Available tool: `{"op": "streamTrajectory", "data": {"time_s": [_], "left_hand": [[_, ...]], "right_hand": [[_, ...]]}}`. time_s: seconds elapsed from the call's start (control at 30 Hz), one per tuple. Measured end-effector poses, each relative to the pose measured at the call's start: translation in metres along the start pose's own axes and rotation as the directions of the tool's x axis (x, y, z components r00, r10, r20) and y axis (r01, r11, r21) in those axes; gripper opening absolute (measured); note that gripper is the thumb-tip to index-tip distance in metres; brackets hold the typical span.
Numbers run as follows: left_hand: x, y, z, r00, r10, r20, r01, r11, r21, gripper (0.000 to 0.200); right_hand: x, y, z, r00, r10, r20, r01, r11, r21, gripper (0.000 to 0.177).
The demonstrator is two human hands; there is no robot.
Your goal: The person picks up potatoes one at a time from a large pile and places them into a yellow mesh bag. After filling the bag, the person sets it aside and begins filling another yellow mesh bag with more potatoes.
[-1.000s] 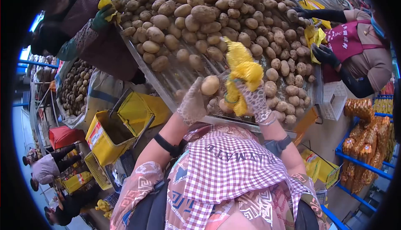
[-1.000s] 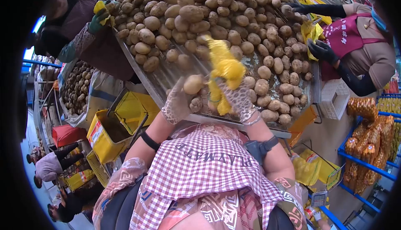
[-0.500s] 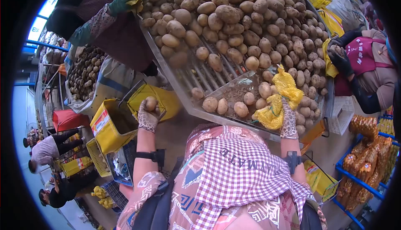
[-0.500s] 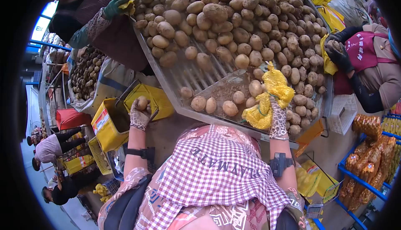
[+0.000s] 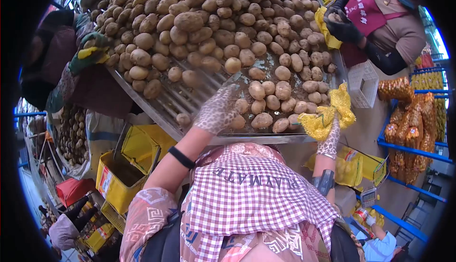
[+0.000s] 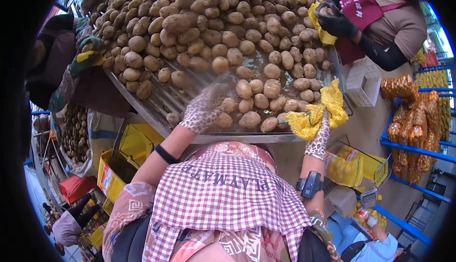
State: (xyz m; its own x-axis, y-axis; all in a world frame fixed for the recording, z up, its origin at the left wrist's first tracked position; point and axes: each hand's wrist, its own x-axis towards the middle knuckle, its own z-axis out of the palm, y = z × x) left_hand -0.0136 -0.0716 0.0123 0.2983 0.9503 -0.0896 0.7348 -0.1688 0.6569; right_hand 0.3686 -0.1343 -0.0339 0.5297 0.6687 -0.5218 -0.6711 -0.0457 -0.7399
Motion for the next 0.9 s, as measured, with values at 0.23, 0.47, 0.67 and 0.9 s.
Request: {"op": "streamTrajectory", "data": {"time_s": [0.23,0.47,0.67,0.9], "left_hand": [[0.084,0.016,0.074,0.972,0.024,0.235,-0.016,0.999,-0.036,0.068],[0.065,0.042,0.041,0.838,0.218,0.501,0.540,-0.191,-0.820,0.056],[0.054,0.069,0.041,0.875,0.242,0.419,0.473,-0.245,-0.846,0.066],[0.034,0.058,0.034,0.914,0.172,0.367,0.351,0.118,-0.929,0.076]], "right_hand": [[-0.064,0.015,-0.032,0.971,-0.104,-0.217,0.086,0.992,-0.092,0.057],[-0.066,0.003,-0.040,0.954,-0.246,-0.174,0.203,0.951,-0.232,0.056],[-0.083,-0.003,0.096,0.704,-0.293,0.647,0.700,0.439,-0.563,0.069],[-0.028,0.038,0.117,0.934,0.209,0.289,0.023,0.773,-0.634,0.049]]}}
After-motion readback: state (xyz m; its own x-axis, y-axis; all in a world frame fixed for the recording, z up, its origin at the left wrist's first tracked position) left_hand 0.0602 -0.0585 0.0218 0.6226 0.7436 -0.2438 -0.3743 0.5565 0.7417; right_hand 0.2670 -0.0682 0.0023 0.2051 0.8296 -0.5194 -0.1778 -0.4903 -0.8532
